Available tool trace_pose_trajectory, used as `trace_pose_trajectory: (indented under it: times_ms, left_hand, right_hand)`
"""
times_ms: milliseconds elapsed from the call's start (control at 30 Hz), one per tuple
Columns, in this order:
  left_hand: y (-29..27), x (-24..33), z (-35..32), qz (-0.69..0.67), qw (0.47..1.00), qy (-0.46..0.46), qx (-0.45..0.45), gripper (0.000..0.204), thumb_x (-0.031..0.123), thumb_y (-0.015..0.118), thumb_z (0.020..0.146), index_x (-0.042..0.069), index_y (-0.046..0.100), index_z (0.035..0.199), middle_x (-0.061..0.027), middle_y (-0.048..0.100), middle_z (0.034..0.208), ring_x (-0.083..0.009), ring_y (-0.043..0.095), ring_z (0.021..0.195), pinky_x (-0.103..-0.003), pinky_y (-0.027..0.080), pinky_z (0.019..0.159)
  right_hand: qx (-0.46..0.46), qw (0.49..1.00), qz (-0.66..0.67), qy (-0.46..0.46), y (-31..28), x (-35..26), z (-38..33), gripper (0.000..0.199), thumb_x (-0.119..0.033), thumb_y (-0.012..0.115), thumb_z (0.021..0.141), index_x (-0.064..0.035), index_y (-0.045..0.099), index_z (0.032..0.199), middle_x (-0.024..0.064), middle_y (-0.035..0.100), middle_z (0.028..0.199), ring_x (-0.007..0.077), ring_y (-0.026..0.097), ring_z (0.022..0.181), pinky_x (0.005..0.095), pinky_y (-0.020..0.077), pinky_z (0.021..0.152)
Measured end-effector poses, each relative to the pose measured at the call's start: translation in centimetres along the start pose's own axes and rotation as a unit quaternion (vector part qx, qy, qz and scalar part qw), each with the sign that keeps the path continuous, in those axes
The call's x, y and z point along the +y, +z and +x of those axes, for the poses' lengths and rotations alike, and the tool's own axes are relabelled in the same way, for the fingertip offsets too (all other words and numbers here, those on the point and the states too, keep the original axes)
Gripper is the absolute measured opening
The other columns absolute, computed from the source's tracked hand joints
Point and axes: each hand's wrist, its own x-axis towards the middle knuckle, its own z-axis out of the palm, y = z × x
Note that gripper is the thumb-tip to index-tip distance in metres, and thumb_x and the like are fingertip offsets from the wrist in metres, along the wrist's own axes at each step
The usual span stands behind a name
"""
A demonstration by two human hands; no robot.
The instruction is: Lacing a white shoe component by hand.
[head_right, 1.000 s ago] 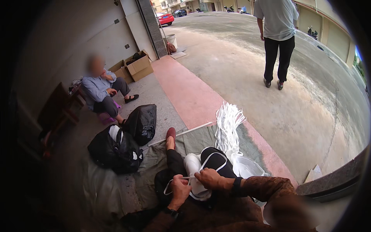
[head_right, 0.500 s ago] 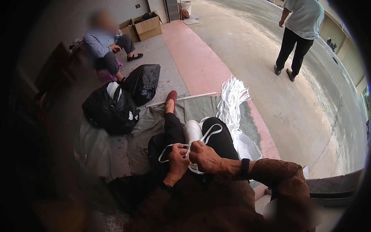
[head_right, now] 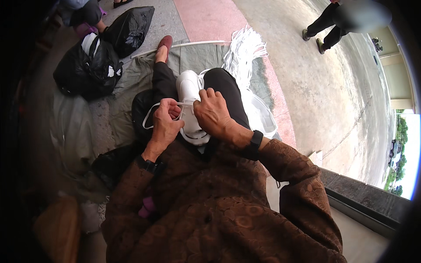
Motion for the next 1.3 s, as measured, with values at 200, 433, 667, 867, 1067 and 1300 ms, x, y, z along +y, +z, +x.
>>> trace_pose_trajectory:
  times_ms: [200, 433, 667, 867, 1067, 1300]
  left_hand:
    - [-0.7, 1.2, -2.4, 0.176, 0.958, 0.203, 0.102, 0.035, -0.005, 0.066, 0.067, 0.002, 0.055, 0.099, -0.0116, 0.058, 0.092, -0.0300, 0.054, 0.093, -0.042, 0.047, 0.082]
    - [-1.6, 2.9, -7.1, -0.202, 0.951, -0.218, -0.085, 0.015, -0.001, 0.071, 0.076, 0.000, 0.063, 0.088, -0.0050, 0.064, 0.077, -0.0136, 0.059, 0.065, -0.026, 0.048, 0.061]
    - [-1.5, 2.8, -5.2, -0.267, 0.868, -0.341, -0.243, 0.024, 0.011, 0.068, 0.084, -0.005, 0.063, 0.101, -0.0103, 0.068, 0.083, -0.0145, 0.065, 0.069, -0.026, 0.054, 0.065]
    - [0.8, 2.1, -5.9, -0.489, 0.732, -0.444, -0.165, 0.031, 0.006, 0.063, 0.085, -0.002, 0.056, 0.114, -0.0151, 0.067, 0.095, -0.0206, 0.066, 0.081, -0.033, 0.054, 0.076]
    - [4.1, 1.2, -6.9, -0.756, 0.508, -0.412, -0.025, 0.017, 0.006, 0.063, 0.087, -0.002, 0.060, 0.102, -0.0102, 0.064, 0.097, -0.0214, 0.061, 0.085, -0.034, 0.052, 0.081]
    - [3.2, -0.6, -5.9, -0.857, 0.354, -0.352, -0.126, 0.025, 0.011, 0.068, 0.081, -0.004, 0.060, 0.099, -0.0112, 0.064, 0.093, -0.0228, 0.057, 0.085, -0.033, 0.050, 0.080]
  right_hand:
    - [-0.014, 0.999, 0.027, 0.037, 3.0, 0.5, 1.3, 0.012, -0.006, 0.066, 0.068, -0.0024, 0.064, 0.080, 0.0139, 0.060, 0.087, 0.0277, 0.060, 0.090, 0.0391, 0.0485, 0.074]
    - [-0.029, 0.961, 0.272, 0.050, 2.8, 0.5, 0.4, 0.009, -0.003, 0.068, 0.071, -0.0043, 0.062, 0.077, 0.0113, 0.059, 0.080, 0.0328, 0.062, 0.081, 0.0411, 0.0513, 0.071]
    - [-0.111, 0.989, 0.032, 0.091, 1.3, 0.3, 1.6, 0.031, -0.014, 0.071, 0.062, 0.0028, 0.064, 0.087, 0.0173, 0.061, 0.090, 0.0327, 0.060, 0.090, 0.0393, 0.0530, 0.077]
    - [-0.111, 0.994, 0.000, 0.022, 2.2, -0.3, 2.5, 0.026, -0.015, 0.066, 0.067, 0.0052, 0.069, 0.083, 0.0208, 0.064, 0.086, 0.0344, 0.062, 0.083, 0.0394, 0.0536, 0.070]
    - [-0.053, 0.972, 0.225, 0.036, 3.4, 3.2, 1.5, 0.013, -0.008, 0.066, 0.073, 0.0031, 0.064, 0.078, 0.0194, 0.066, 0.079, 0.0372, 0.066, 0.077, 0.0421, 0.0537, 0.071]
    - [-0.046, 0.872, 0.458, 0.165, 2.9, 2.6, 1.0, 0.009, 0.002, 0.072, 0.076, -0.0002, 0.064, 0.080, 0.0091, 0.067, 0.081, 0.0172, 0.067, 0.071, 0.0300, 0.0521, 0.062]
